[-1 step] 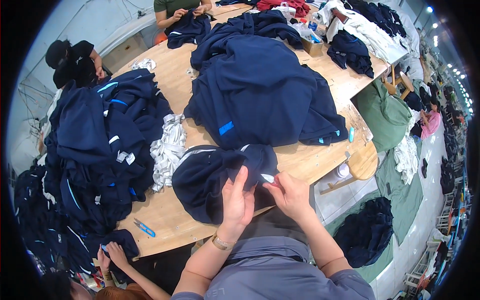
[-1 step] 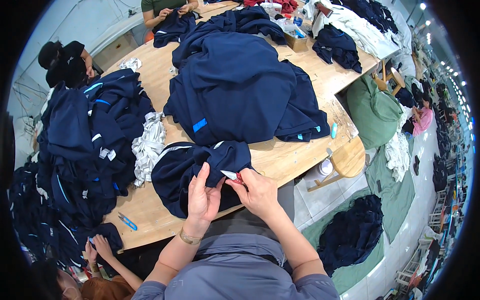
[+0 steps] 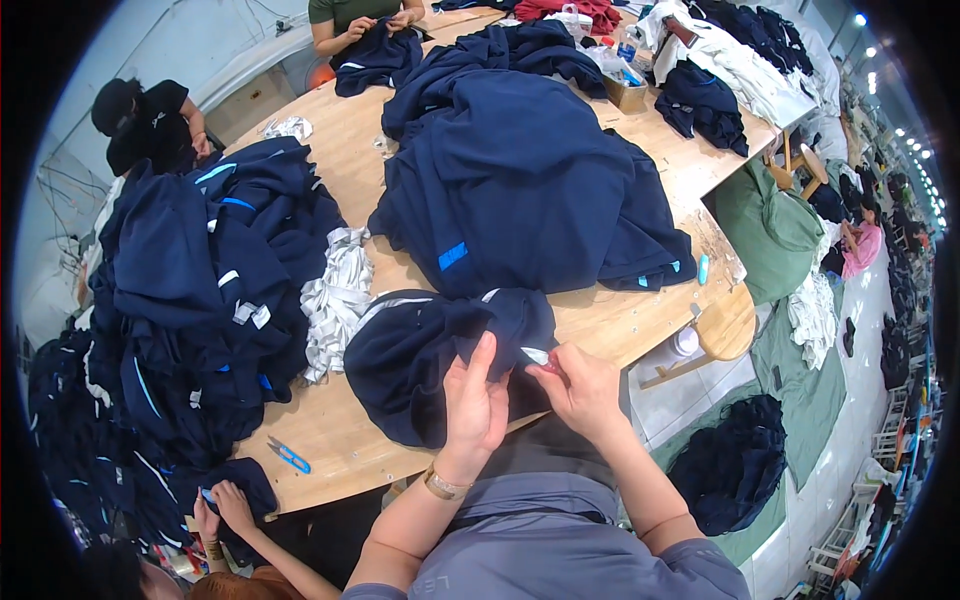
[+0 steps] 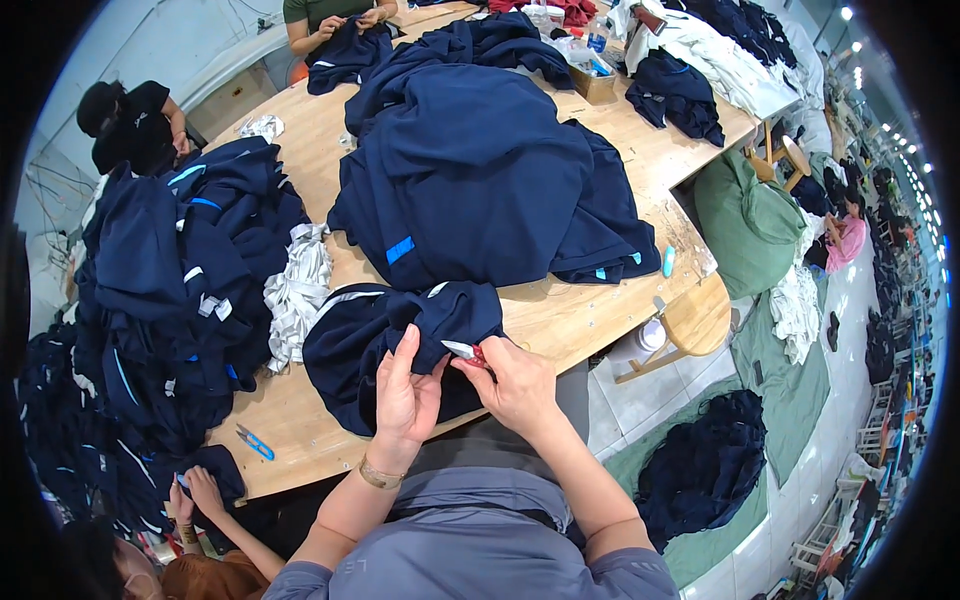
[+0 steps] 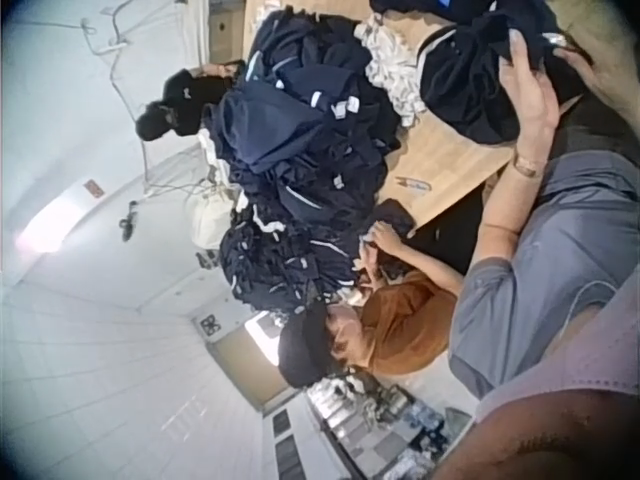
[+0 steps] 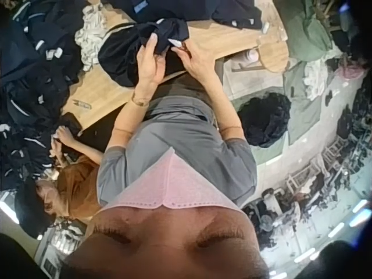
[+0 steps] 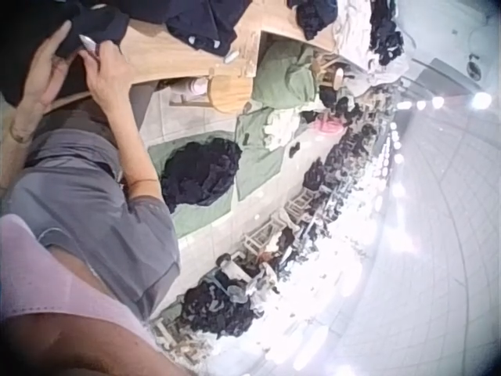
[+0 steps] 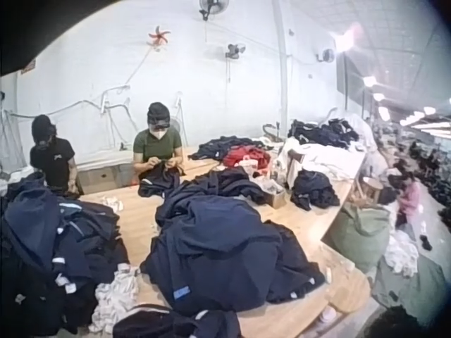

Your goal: Trimming excess threads and checking tags on blue garments using thread snips.

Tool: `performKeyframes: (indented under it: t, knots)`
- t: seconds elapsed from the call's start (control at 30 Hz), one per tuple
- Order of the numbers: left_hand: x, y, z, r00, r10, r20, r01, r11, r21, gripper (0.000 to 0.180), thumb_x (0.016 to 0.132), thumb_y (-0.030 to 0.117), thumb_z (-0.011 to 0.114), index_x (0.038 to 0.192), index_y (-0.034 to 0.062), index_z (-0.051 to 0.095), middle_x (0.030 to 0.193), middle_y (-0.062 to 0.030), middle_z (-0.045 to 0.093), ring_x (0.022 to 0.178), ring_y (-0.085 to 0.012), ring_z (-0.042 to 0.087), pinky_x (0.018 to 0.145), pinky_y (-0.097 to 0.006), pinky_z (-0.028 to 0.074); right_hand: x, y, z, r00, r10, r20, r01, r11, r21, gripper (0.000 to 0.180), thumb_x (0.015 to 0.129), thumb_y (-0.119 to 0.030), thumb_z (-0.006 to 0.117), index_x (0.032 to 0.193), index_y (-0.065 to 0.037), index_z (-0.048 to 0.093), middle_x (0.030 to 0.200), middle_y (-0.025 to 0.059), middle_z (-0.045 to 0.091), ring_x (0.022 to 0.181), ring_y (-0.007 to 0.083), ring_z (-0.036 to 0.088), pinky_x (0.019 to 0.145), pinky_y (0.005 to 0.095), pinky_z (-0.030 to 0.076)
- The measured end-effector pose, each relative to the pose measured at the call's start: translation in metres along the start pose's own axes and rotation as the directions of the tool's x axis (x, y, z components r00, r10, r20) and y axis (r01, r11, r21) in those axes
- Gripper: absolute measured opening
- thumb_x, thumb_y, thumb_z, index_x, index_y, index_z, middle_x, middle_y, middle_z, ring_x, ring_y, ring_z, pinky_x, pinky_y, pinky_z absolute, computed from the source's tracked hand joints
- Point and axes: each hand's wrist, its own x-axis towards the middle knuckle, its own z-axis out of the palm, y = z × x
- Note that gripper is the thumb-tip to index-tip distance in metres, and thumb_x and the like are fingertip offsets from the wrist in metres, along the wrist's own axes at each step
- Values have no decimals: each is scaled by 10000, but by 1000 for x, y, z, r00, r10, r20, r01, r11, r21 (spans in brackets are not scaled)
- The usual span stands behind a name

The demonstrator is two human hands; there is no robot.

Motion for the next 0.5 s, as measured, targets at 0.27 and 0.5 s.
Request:
performKeyframes:
  t: [0.27,0.5]
  knots:
    - [-1,-5,2,994,100,-33,-97,992,86,174,924,189,539,1034,71,601,1005,-13,637,932,-100,579,850,-284,439,3,1,-3,998,-42,42,49,986,-159,277,736,-251,716,678,-76,510,588,54,537,497,239,559,457,313,416]
    - [-1,-16,-9,980,199,8,-197,964,177,172,926,178,538,1041,63,594,1028,-27,631,952,-117,584,872,-277,441,2,4,-3,997,-56,46,61,992,-114,300,799,-313,669,718,-82,495,572,66,502,468,232,533,434,298,400]
